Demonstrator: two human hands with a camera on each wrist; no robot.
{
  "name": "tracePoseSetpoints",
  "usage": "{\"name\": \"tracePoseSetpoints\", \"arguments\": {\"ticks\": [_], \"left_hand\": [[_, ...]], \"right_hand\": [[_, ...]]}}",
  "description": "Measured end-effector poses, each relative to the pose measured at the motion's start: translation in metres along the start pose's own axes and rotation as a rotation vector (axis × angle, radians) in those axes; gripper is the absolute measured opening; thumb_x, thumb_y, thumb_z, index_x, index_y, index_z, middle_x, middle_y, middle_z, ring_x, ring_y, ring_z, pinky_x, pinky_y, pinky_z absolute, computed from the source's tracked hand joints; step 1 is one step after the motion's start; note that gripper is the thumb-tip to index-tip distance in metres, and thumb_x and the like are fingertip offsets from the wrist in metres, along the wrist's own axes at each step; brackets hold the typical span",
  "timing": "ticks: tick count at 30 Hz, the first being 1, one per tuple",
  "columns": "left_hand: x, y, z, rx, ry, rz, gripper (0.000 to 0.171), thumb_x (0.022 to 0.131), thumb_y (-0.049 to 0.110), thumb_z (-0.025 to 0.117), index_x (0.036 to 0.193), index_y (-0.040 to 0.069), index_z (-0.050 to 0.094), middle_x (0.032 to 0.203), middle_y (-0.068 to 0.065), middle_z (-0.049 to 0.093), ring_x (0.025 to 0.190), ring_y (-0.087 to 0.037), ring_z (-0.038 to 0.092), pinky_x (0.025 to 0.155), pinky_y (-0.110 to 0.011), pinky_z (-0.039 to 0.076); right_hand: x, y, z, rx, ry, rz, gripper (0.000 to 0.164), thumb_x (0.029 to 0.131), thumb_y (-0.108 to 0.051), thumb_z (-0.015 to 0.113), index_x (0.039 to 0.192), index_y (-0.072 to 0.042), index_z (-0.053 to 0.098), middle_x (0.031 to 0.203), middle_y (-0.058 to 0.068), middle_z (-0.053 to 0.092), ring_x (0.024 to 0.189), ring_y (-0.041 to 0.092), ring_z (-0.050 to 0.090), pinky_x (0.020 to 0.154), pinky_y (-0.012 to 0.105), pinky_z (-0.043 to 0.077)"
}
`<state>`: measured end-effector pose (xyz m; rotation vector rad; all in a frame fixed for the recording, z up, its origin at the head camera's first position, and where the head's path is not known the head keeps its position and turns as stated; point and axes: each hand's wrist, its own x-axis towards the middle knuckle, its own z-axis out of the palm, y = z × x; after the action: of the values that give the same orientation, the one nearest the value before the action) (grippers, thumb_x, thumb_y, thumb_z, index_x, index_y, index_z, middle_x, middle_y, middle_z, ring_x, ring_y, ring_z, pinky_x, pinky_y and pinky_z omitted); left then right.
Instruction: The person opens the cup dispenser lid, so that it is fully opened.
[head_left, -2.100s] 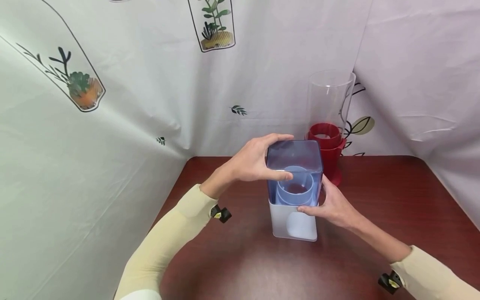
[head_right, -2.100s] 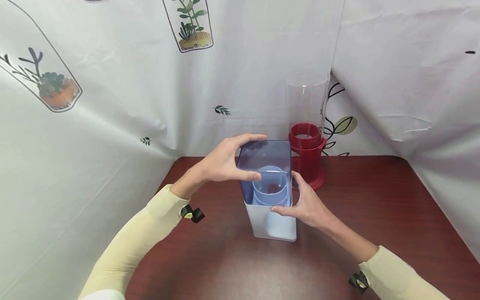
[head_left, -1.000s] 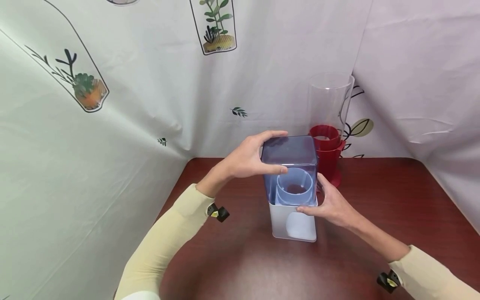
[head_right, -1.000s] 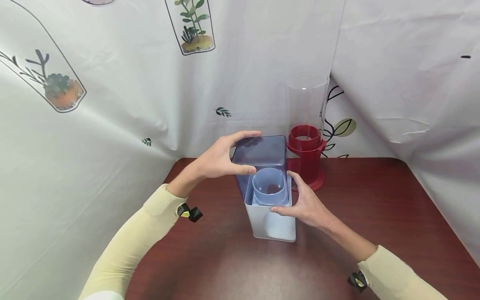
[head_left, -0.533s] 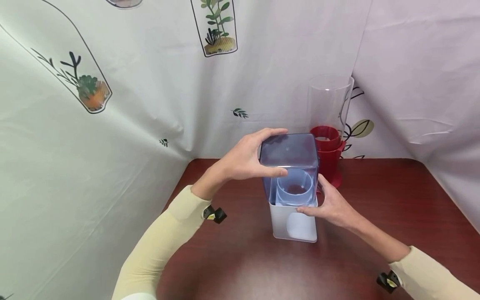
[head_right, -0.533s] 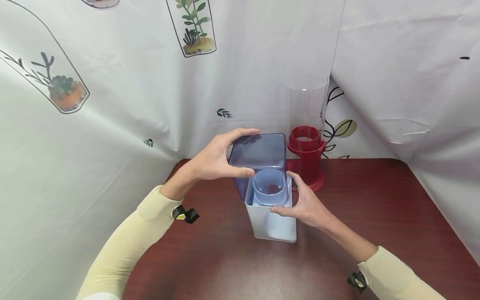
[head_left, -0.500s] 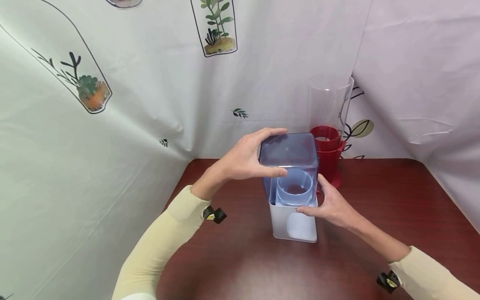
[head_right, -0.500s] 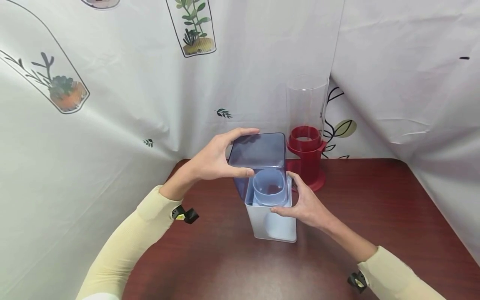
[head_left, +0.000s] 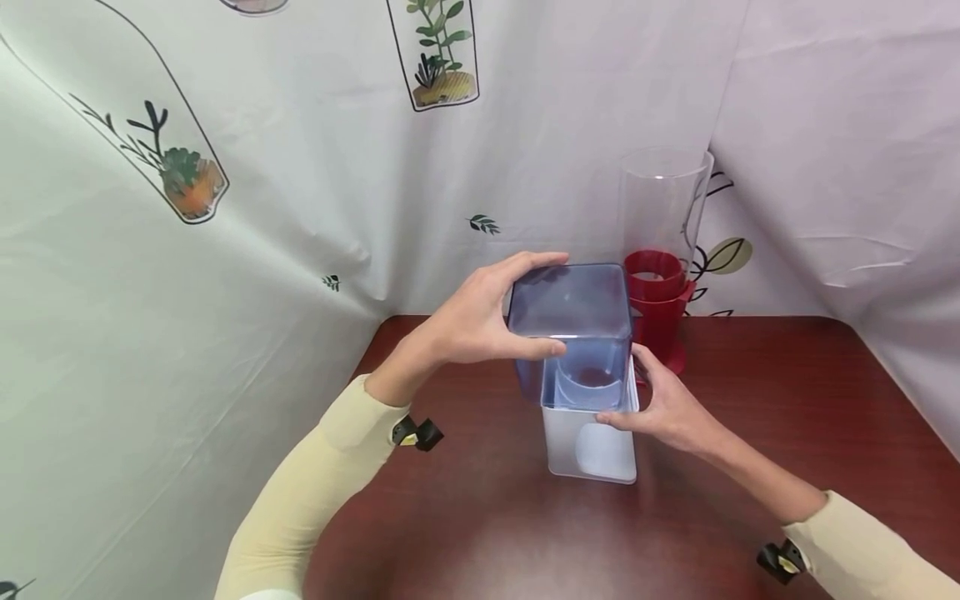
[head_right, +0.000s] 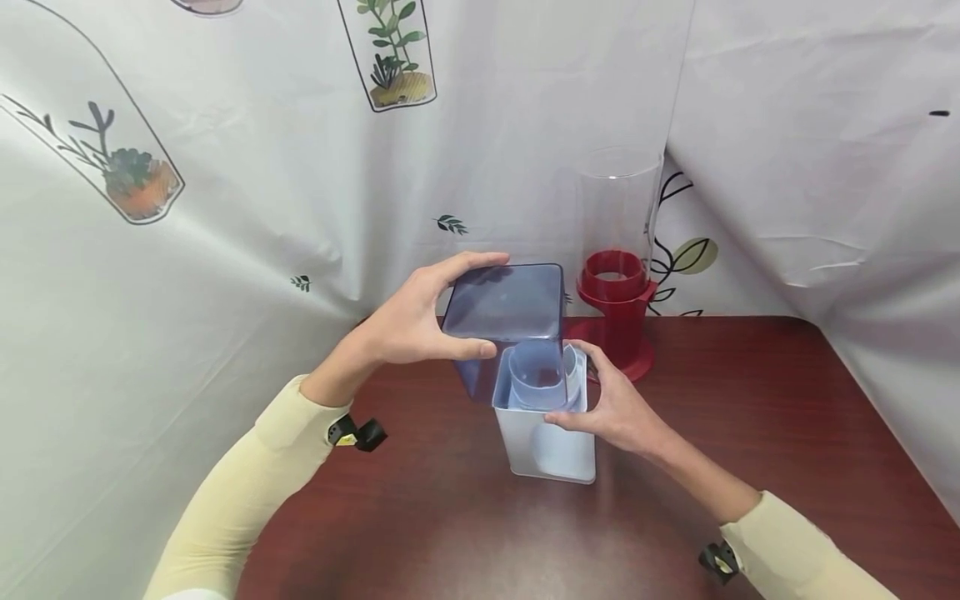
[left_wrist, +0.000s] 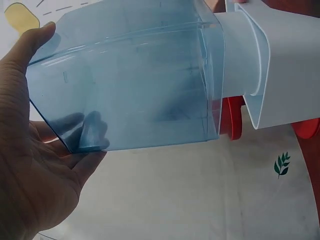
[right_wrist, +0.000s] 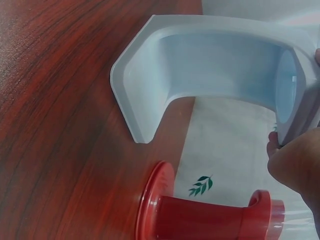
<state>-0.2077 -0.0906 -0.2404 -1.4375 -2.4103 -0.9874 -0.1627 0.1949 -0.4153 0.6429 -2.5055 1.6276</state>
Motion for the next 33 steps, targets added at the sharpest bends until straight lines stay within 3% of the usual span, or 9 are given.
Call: {"name": "tracePoseSetpoints", "arguments": {"ticks": [5, 9, 14, 19, 26, 33], "left_hand": [[-0.010, 0.003, -0.003, -0.021, -0.002, 0.005, 0.090, 0.078, 0.040, 0.093, 0.154, 0.016, 0.053, 0.139, 0.009, 0.062, 0.122, -0.005, 0.059, 0.101, -0.033, 0.051], [-0.019, 0.007, -0.006, -0.030, -0.001, -0.001, 0.091, 0.077, 0.039, 0.094, 0.155, 0.018, 0.052, 0.141, 0.010, 0.061, 0.120, -0.006, 0.059, 0.095, -0.032, 0.055], [-0.033, 0.010, -0.007, -0.033, 0.002, -0.006, 0.091, 0.078, 0.038, 0.094, 0.156, 0.019, 0.051, 0.143, 0.010, 0.059, 0.120, -0.007, 0.059, 0.092, -0.032, 0.056], [-0.047, 0.014, -0.010, -0.021, 0.021, -0.003, 0.095, 0.075, 0.037, 0.096, 0.156, 0.019, 0.049, 0.144, 0.010, 0.059, 0.123, -0.007, 0.059, 0.102, -0.033, 0.051], [-0.069, 0.017, -0.016, 0.022, 0.050, 0.003, 0.098, 0.073, 0.038, 0.097, 0.157, 0.019, 0.049, 0.147, 0.010, 0.058, 0.128, -0.008, 0.058, 0.109, -0.032, 0.046], [-0.092, 0.013, -0.019, 0.052, 0.056, -0.019, 0.099, 0.071, 0.037, 0.097, 0.155, 0.014, 0.050, 0.145, 0.008, 0.060, 0.126, -0.009, 0.060, 0.108, -0.031, 0.047]], "right_hand": [[0.001, 0.002, -0.001, -0.017, 0.002, -0.008, 0.100, 0.079, -0.020, 0.093, 0.160, -0.009, 0.034, 0.145, 0.014, 0.053, 0.129, 0.039, 0.054, 0.097, 0.060, 0.057], [0.002, 0.002, -0.001, -0.008, -0.001, -0.001, 0.101, 0.079, -0.017, 0.092, 0.161, -0.009, 0.033, 0.146, 0.017, 0.051, 0.132, 0.043, 0.053, 0.097, 0.061, 0.056], [0.006, 0.003, 0.000, 0.022, 0.001, -0.009, 0.097, 0.080, -0.011, 0.089, 0.160, -0.009, 0.035, 0.146, 0.015, 0.052, 0.132, 0.043, 0.054, 0.096, 0.040, 0.059], [0.013, 0.003, 0.000, 0.036, -0.001, -0.006, 0.096, 0.082, -0.012, 0.090, 0.161, -0.010, 0.034, 0.147, 0.015, 0.052, 0.133, 0.041, 0.055, 0.094, 0.022, 0.053], [0.028, 0.005, 0.006, 0.060, 0.000, 0.014, 0.099, 0.081, -0.017, 0.092, 0.161, -0.011, 0.034, 0.147, 0.015, 0.052, 0.130, 0.040, 0.057, 0.097, 0.053, 0.059], [0.048, 0.009, 0.015, 0.098, 0.000, 0.000, 0.099, 0.081, -0.017, 0.093, 0.160, -0.011, 0.035, 0.149, 0.013, 0.050, 0.136, 0.040, 0.052, 0.102, 0.055, 0.055]]}}
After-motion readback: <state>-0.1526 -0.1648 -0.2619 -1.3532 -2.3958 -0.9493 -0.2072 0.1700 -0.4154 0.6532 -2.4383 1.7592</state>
